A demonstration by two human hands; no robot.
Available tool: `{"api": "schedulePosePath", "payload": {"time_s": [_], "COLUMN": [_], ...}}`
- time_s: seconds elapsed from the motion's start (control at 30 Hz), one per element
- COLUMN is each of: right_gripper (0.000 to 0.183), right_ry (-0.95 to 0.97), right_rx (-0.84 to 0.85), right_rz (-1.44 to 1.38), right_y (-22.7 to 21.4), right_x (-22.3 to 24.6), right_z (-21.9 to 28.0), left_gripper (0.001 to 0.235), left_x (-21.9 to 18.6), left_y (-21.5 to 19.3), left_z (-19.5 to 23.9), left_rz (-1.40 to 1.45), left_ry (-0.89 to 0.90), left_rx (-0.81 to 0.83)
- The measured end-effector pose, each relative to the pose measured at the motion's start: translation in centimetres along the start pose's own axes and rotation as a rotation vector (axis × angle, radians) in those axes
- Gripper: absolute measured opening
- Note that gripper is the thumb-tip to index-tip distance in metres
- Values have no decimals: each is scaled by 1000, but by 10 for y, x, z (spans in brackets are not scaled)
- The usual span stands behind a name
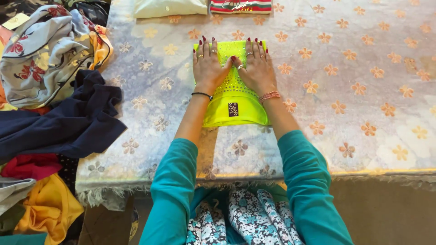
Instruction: The person folds a striped short-sleeved shirt on a table, smoothing it and folding it into a compact rectangle. Then, the person folds a neon yellow sleeveless top, smoothing the fabric and folding it neatly before placing it beside the first shirt.
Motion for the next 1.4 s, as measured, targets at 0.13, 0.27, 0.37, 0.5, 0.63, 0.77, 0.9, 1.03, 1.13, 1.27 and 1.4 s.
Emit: {"api": "schedulePosePath", "payload": {"time_s": [0.13,0.27,0.37,0.5,0.63,0.77,0.9,1.03,1.13,1.27,1.4], "right_gripper": [90,90,91,90,87,88,85,80,78,76,75], "right_ry": [-17,-32,-61,-128,-176,-178,-356,-396,-444,-417,-428], "right_rx": [19,40,26,45,45,-30,-127,7,-18,22,58], "right_rz": [-11,-24,-2,21,13,51,11,-5,-18,20,-16], "right_y": [1,0,3,3,1,-13,-22,-4,-20,-39,-51], "right_x": [-7,-11,-17,-22,-27,-14,7,-9,-7,-10,-17], "right_z": [9,18,28,43,65,78,91,96,114,141,161], "left_gripper": [85,87,90,96,95,97,92,88,95,98,103], "left_x": [12,16,16,22,27,9,-36,-36,-39,-31,-11], "left_y": [17,20,15,3,-3,-29,-35,-5,-19,-24,-33], "left_z": [5,11,22,38,57,72,91,103,107,110,110], "left_rz": [30,63,35,65,52,-9,55,86,72,91,55], "left_ry": [37,66,101,181,174,163,328,275,298,225,58], "left_rx": [-41,-23,-6,42,113,-97,-187,-10,85,117,174]}}
Point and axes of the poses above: each hand's wrist, its own z-axis away from the middle knuckle, its own y-axis out of the palm, x = y × z, the point moved 7 cm from there along -z, towards the middle knuckle, and after that the axes turned 6 degrees about y, right-handed, at the moved point
